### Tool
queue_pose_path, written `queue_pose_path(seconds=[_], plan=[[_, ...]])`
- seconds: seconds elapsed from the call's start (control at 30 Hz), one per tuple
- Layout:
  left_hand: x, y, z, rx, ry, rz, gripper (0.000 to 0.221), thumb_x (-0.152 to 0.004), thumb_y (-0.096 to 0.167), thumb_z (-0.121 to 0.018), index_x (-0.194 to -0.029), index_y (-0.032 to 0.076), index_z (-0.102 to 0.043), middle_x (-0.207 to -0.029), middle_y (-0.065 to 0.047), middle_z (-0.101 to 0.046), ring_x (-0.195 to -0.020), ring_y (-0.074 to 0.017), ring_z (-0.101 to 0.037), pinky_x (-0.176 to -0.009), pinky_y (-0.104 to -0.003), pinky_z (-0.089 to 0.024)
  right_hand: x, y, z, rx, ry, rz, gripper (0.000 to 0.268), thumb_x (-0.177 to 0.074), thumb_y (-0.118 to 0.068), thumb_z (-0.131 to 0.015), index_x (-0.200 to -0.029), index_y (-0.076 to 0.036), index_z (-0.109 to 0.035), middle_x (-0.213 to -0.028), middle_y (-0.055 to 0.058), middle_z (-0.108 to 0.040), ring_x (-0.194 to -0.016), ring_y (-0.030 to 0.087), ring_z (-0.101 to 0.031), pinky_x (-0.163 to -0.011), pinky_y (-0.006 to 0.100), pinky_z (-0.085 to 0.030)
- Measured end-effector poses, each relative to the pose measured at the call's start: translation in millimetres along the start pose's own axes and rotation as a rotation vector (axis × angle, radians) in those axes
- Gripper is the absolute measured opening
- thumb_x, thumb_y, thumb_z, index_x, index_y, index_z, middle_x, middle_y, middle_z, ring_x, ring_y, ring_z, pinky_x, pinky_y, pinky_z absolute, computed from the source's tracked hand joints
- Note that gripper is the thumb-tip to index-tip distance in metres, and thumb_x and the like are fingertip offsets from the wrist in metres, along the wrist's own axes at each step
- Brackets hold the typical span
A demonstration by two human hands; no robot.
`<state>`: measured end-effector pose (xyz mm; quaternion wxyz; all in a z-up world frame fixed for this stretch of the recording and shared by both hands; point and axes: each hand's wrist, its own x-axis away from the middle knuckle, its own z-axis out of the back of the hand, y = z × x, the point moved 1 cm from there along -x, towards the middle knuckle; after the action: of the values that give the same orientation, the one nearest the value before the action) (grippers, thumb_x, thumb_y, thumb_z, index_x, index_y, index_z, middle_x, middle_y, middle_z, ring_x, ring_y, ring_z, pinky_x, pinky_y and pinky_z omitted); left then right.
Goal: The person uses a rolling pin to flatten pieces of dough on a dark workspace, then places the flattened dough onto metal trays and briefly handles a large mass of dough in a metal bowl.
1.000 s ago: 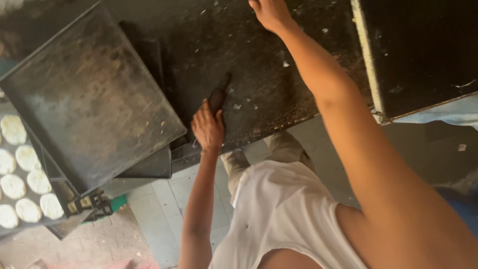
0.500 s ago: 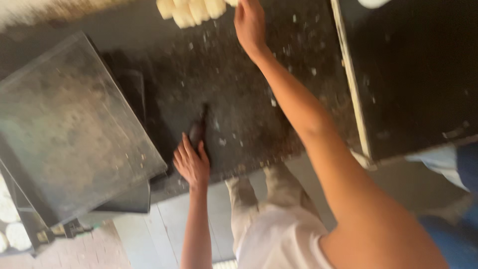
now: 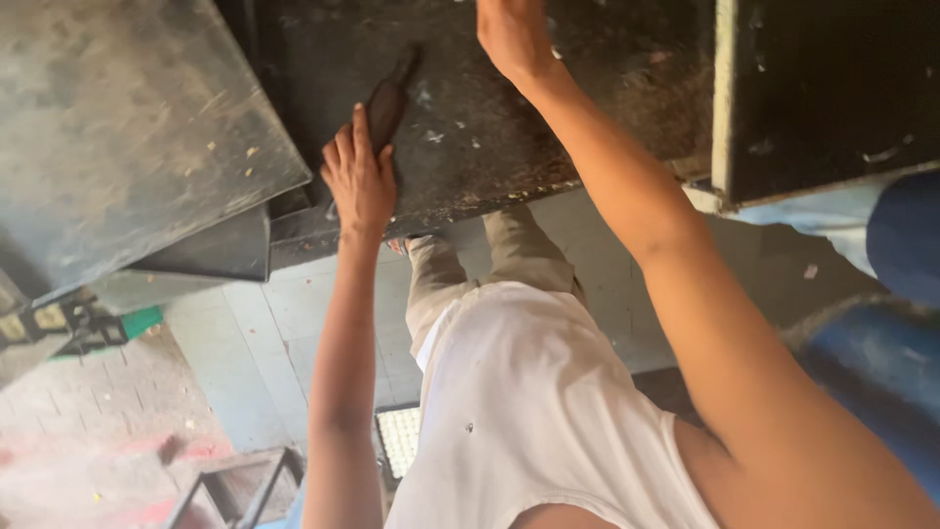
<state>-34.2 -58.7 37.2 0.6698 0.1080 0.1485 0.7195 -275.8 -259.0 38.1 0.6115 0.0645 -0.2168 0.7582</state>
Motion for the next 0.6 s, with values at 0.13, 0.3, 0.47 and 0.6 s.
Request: queue_pose_path(seconds=[0.13,0.3,0.47,0.6], plan=[[19.9,2.8,-3.1,-0.098,0.071,0.153,0.069,-0.103,0.038,-0.069,-0.159,0.012,-0.038,-0.123,-0.014,-0.058,-0.110,-0.0356,-0.055,-0.087,-0.053,-0.047,65.9,-14.8,-33.2,-0.388,0.352,0.636,0.042,-0.108,0.007,-0.053,-0.148,-0.005,-0.056,-0.150,0.017,-0.062,-0.145,0.031,-0.058,-0.122,0.037,-0.052],[41.1,7.4,-10.8,-0.129,0.129,0.263,0.069,-0.103,0.041,-0.067,-0.152,0.000,-0.042,-0.121,-0.016,-0.059,-0.102,-0.0318,-0.061,-0.080,-0.046,-0.050,90.6,-10.3,-37.1,-0.542,0.144,0.713,0.100,-0.105,-0.050,-0.069,-0.161,0.008,-0.010,-0.162,0.029,-0.037,-0.152,0.043,-0.039,-0.128,0.051,-0.034],[-7.9,7.4,-6.1,-0.119,0.214,0.265,0.062,-0.098,0.047,-0.070,-0.135,0.000,-0.052,-0.120,-0.017,-0.061,-0.094,-0.0325,-0.067,-0.074,-0.044,-0.055,124.3,-34.7,-44.7,-0.012,0.259,0.643,0.097,-0.100,-0.063,-0.054,-0.157,0.011,-0.023,-0.160,0.034,-0.031,-0.150,0.050,-0.028,-0.123,0.061,-0.024],[-55.3,10.1,-7.5,0.057,0.059,0.124,0.054,-0.099,0.051,-0.072,-0.122,0.005,-0.059,-0.111,-0.013,-0.065,-0.087,-0.0334,-0.071,-0.067,-0.043,-0.058,87.9,-50.4,-23.3,0.148,-0.016,0.569,0.055,-0.106,-0.040,-0.049,-0.146,-0.002,-0.046,-0.150,0.017,-0.052,-0.136,0.049,-0.040,-0.102,0.071,-0.028]])
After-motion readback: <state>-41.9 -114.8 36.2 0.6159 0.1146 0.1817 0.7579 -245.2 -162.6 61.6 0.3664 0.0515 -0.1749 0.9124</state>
